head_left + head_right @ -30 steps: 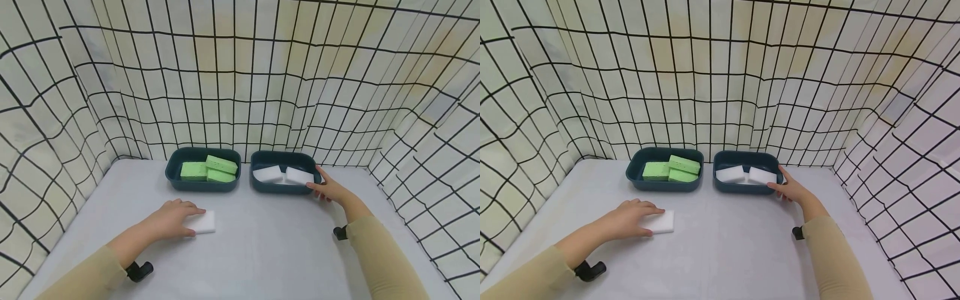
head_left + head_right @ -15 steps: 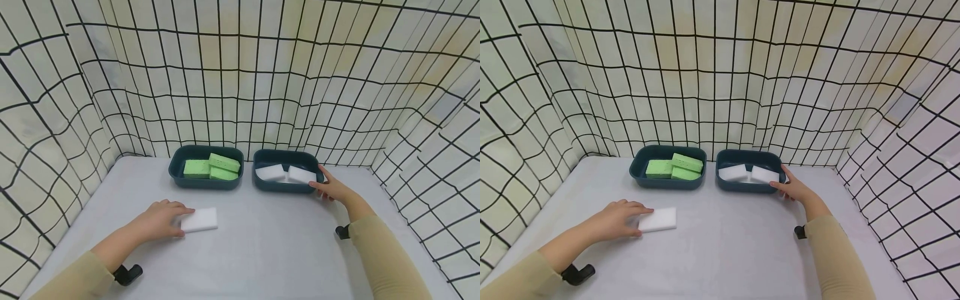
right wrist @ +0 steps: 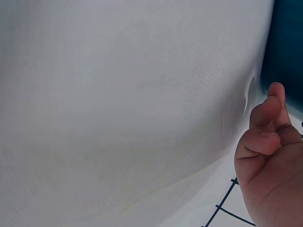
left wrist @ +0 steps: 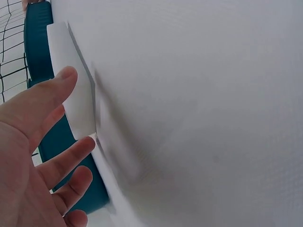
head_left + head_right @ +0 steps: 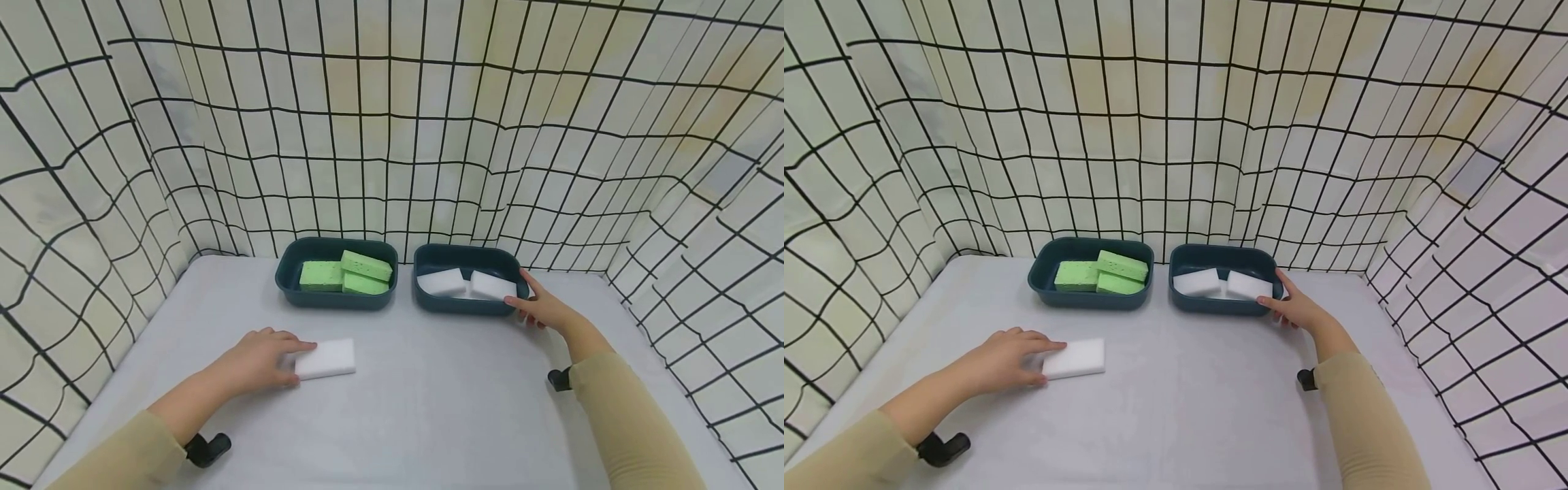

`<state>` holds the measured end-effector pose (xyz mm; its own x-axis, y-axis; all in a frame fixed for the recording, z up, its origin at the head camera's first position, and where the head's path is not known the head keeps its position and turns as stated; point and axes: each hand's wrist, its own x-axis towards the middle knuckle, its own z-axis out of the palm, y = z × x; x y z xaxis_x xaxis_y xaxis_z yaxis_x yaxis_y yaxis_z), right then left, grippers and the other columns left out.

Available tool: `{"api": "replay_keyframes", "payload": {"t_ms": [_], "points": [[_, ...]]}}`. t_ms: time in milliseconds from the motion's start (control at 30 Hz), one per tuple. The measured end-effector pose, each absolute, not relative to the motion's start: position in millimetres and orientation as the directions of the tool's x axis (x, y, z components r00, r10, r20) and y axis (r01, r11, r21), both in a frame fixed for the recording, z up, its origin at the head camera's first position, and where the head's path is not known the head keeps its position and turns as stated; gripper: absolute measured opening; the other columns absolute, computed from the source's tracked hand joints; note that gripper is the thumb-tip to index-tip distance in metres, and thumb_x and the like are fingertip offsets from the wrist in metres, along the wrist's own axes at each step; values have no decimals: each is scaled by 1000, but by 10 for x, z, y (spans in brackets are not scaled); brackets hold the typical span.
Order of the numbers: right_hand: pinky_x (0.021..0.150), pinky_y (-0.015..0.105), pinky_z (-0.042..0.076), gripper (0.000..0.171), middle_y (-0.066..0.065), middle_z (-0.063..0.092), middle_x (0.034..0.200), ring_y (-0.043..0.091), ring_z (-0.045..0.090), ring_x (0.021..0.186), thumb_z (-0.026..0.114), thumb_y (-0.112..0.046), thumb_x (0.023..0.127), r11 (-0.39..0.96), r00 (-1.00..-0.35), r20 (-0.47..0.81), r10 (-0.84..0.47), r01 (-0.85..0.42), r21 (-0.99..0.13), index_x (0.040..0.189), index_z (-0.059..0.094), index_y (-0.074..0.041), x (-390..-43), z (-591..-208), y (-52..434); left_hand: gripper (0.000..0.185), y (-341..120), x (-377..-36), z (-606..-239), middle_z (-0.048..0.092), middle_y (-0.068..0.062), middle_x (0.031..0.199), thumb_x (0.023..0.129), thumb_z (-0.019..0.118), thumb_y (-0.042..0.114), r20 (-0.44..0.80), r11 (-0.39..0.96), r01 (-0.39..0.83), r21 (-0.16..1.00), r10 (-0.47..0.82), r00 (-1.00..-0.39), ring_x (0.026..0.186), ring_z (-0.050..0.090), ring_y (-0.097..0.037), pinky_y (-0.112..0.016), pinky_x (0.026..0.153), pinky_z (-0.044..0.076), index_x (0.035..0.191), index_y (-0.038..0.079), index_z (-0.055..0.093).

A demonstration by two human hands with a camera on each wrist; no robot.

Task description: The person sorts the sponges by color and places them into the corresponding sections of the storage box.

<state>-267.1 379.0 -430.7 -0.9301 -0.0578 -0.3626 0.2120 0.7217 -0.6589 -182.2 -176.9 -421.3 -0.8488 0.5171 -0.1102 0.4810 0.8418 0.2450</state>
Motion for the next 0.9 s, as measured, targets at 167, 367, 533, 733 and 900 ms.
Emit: {"api": "replay_keyframes", "payload": {"t_ms": [167,367,533,733,900], "points": [[60,31,40,103,11,66,93,22,53,74,60,-63,91,723,-930,-362,-61,209,-659,159,-12,-31,-2682,-4302,3790,58,-1793,-1832,-4224,66,-6,122,77,84,37,-104,838,484,251,521,-847,108,57,-33,-54,91,44,131,23,67],[60,29,42,110,11,67,92,23,54,74,63,-68,85,712,-919,-392,-47,244,-658,158,-11,-35,-2753,-4365,3845,54,-1810,-1837,-4202,66,-4,122,81,80,40,-83,830,493,259,528,-845,108,57,-32,-54,90,44,131,24,68],[59,29,41,109,11,65,91,24,54,73,64,-67,86,708,-922,-385,-40,246,-662,159,-10,-33,-2711,-4360,3825,52,-1785,-1851,-4115,65,-6,125,84,78,42,-65,826,491,276,526,-848,111,56,-33,-56,91,44,131,24,67],[59,30,40,108,10,64,90,23,53,73,63,-66,87,711,-927,-373,-42,234,-663,159,-11,-33,-2686,-4353,3809,51,-1738,-1900,-4078,63,-7,128,85,76,43,-38,819,481,313,517,-855,114,55,-35,-57,95,42,132,25,67],[59,30,40,107,11,64,91,23,53,73,61,-66,88,717,-932,-360,-48,219,-662,159,-11,-32,-2685,-4344,3801,52,-1621,-1961,-4078,62,-7,131,87,74,44,3,802,490,341,520,-854,121,53,-37,-60,100,39,134,26,65]]}}
